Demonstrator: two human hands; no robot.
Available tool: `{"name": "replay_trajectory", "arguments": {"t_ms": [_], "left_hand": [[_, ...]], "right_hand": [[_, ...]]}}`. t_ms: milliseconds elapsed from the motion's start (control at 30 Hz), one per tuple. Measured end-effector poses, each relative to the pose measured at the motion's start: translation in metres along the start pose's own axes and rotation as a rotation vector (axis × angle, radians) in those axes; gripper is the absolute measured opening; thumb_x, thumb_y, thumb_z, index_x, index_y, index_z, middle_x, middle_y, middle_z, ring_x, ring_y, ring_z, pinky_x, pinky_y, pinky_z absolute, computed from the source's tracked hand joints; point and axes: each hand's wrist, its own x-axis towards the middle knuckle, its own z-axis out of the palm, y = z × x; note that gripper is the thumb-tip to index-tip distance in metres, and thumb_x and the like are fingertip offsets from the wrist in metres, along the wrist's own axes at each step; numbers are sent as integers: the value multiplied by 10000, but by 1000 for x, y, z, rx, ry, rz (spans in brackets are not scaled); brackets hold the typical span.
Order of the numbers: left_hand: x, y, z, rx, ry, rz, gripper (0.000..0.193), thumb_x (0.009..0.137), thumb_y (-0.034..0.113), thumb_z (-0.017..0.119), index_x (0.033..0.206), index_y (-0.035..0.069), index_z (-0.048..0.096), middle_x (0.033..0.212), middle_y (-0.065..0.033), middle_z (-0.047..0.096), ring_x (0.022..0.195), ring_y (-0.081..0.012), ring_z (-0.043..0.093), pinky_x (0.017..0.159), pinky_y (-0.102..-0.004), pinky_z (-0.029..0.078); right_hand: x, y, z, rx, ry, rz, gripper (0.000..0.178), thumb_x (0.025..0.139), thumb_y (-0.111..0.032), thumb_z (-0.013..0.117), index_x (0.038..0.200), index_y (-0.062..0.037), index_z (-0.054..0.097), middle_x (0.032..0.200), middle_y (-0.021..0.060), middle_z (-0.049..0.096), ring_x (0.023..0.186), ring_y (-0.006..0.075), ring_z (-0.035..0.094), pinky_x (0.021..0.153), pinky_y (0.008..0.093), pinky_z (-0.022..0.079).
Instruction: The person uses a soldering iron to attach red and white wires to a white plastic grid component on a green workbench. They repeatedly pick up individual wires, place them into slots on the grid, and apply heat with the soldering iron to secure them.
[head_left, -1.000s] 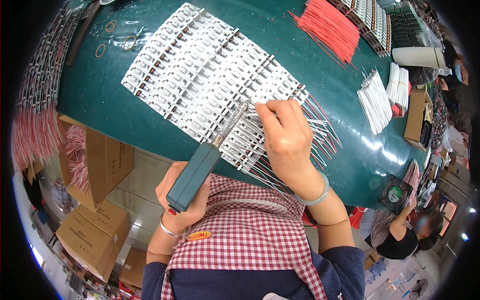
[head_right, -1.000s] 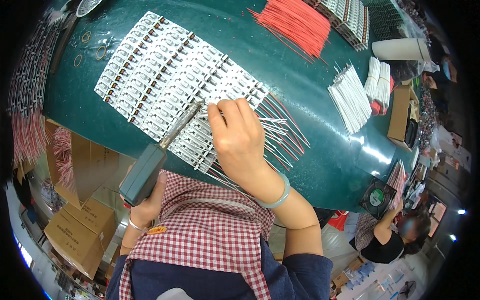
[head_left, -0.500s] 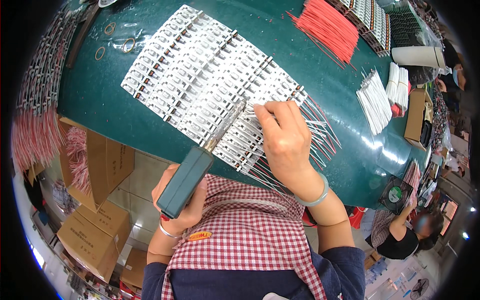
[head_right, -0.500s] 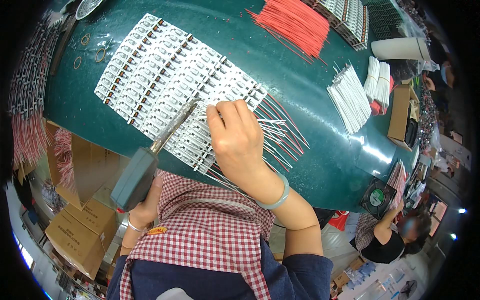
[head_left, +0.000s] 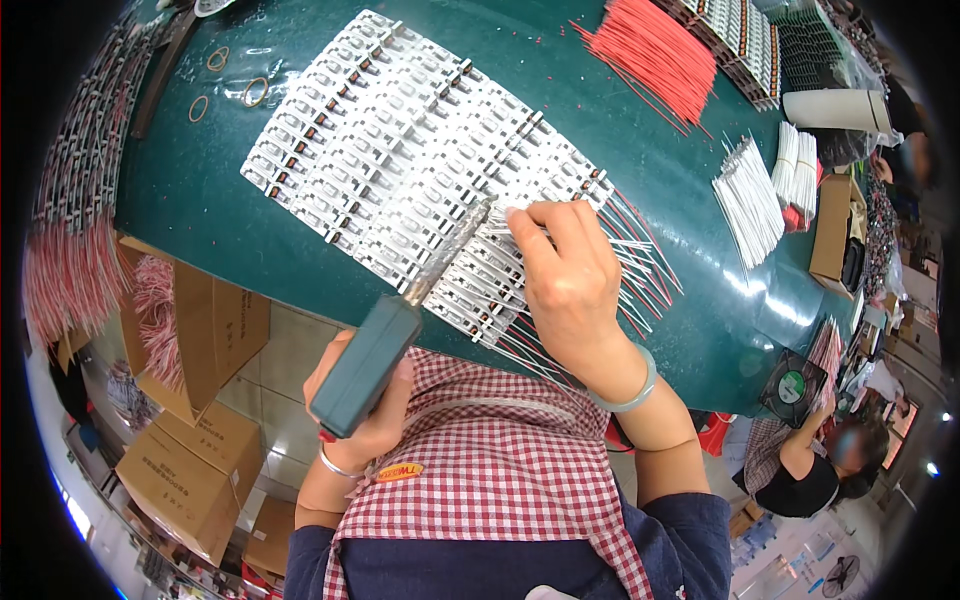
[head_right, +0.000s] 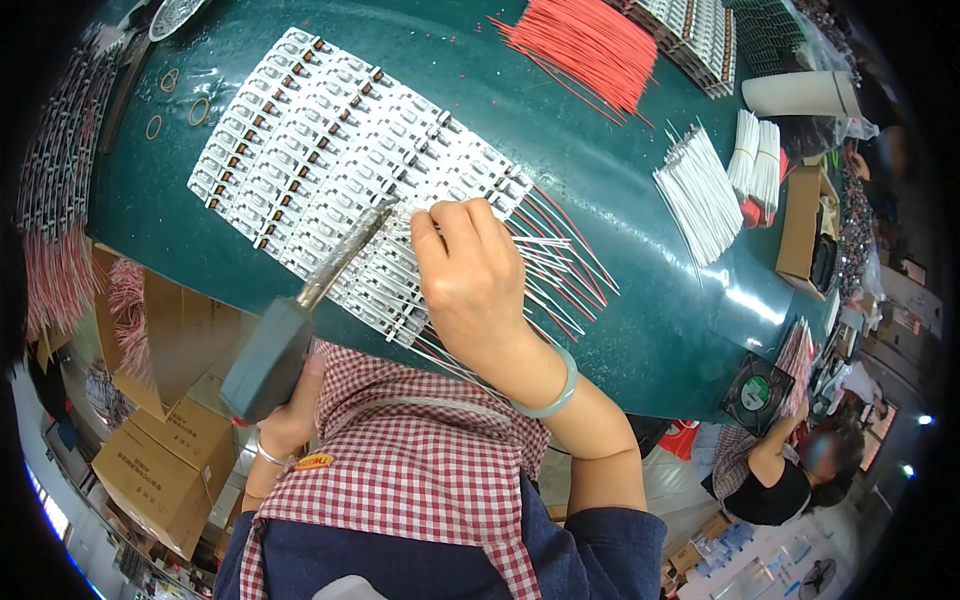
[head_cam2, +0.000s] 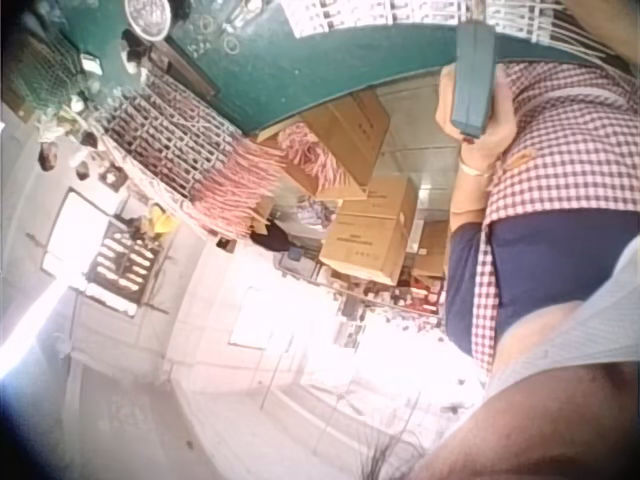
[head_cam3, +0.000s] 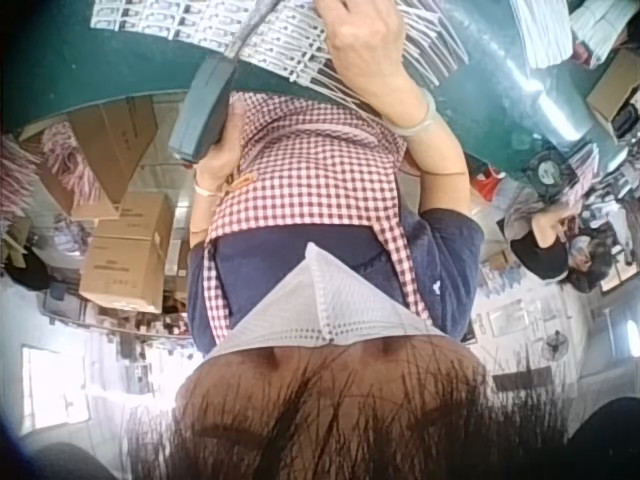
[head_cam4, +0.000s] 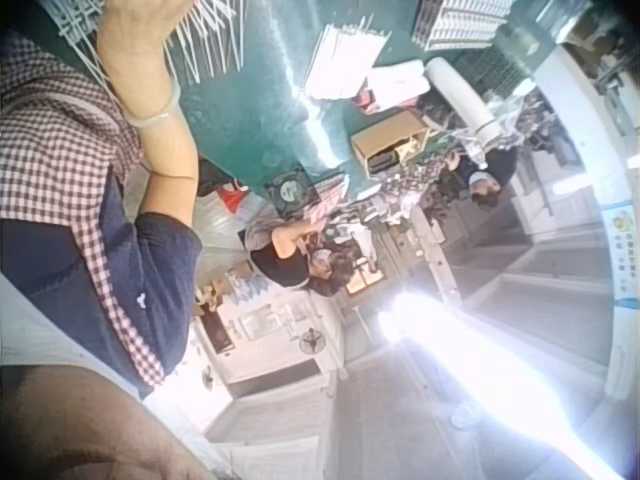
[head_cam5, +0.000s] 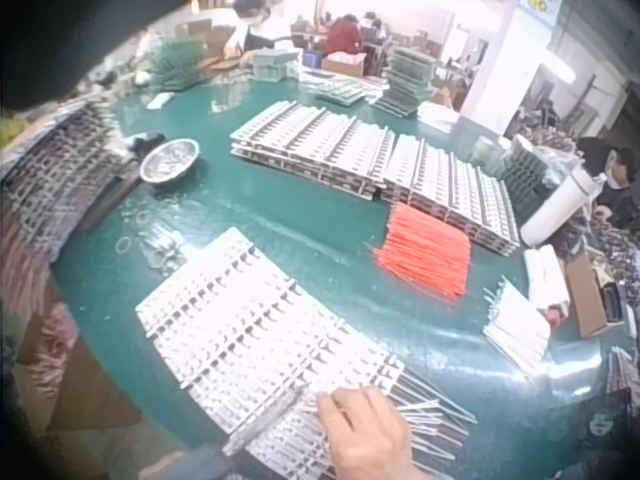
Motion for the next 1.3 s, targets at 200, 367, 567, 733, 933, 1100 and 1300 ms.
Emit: {"name": "replay_trajectory", "arguments": {"t_ms": [200,367,567,733,933,1100,1300], "left_hand": [[5,26,-8,-744,126,-437,313,846,12,739,1141,-39,649,1037,-103,675,761,-162,656,654,-305,541],[-7,4,-3,-314,58,-264,389,836,-17,721,1208,-55,614,1001,-131,681,655,-128,602,564,-251,491],[0,8,0,-92,-7,-132,238,769,-20,746,997,-58,695,959,-169,701,818,-256,700,744,-314,549],[5,9,0,-31,-25,-83,215,764,-26,743,972,-59,698,935,-165,697,811,-253,697,744,-317,551],[-1,15,-6,-483,63,-361,442,801,-13,723,1210,-75,565,1057,-173,665,682,-147,591,542,-258,455],[19,19,-20,-1154,48,-487,623,775,107,675,1301,-142,453,1225,-234,601,565,-160,561,456,-250,450],[16,21,-10,-1001,113,-436,587,852,188,658,1297,-121,432,1276,-264,560,542,-156,542,410,-246,409]], "right_hand": [[0,-1,1,-5,-1,3,279,698,3,652,970,61,678,885,106,586,801,247,564,647,336,482],[-1,1,2,-5,6,0,301,682,-1,646,976,62,670,885,109,582,792,248,558,643,338,482],[-1,-2,1,-2,10,-2,302,682,-7,640,976,62,666,889,110,583,790,251,556,649,337,483],[-2,-1,2,-5,16,0,304,684,-9,641,979,63,666,892,111,585,796,251,559,655,339,484],[-2,-2,1,-4,15,-1,297,691,-10,641,977,63,666,890,111,585,797,251,560,658,337,483],[-2,-1,2,-5,16,2,291,697,-11,638,976,63,667,887,112,584,794,250,560,658,336,483],[-2,-1,1,0,12,8,301,695,-11,641,985,66,669,889,109,586,794,249,563,657,337,482]]}}
